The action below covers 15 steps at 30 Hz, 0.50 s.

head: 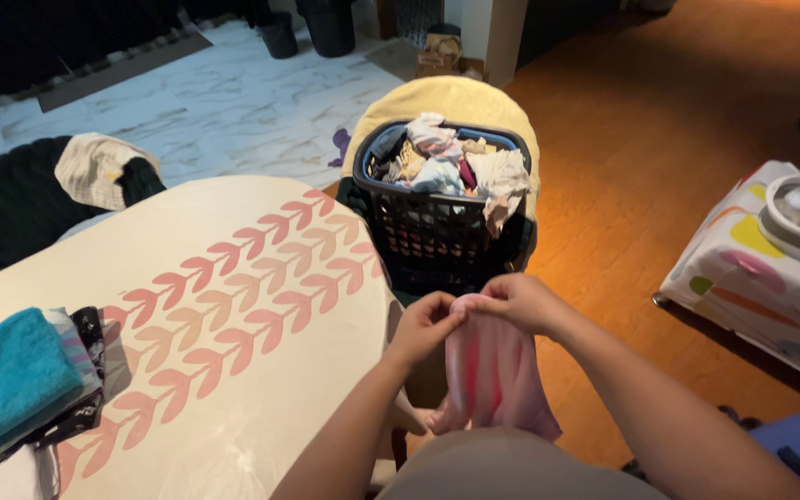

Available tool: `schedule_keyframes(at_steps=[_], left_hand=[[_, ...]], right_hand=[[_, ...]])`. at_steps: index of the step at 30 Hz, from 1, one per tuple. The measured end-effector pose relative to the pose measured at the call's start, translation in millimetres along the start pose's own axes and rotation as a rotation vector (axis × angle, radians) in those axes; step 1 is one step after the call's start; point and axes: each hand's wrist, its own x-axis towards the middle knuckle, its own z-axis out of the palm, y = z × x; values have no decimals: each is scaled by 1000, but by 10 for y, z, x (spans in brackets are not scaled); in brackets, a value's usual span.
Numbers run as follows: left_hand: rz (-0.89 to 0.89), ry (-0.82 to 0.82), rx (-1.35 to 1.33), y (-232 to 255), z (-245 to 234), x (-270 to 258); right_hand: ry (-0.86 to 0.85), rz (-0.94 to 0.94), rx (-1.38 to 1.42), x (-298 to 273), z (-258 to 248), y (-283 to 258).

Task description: The person picks up several baby clothing items and towels from a laundry basket, spreads them on a table, and folds them into neat rectangles before stacking them together.

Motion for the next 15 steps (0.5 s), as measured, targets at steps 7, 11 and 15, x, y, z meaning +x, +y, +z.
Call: schedule_keyframes(at_steps=[7, 11, 15], left_hand=[[-56, -59, -1, -212, 254, -210], [-57, -64, 195, -144, 414, -390], [-4, 85, 142, -95, 603, -361]], right_hand=[[-156, -84, 303, -75, -23, -43], [-198, -31, 550, -136, -105, -133], [-137, -64, 407, -184, -245, -206]])
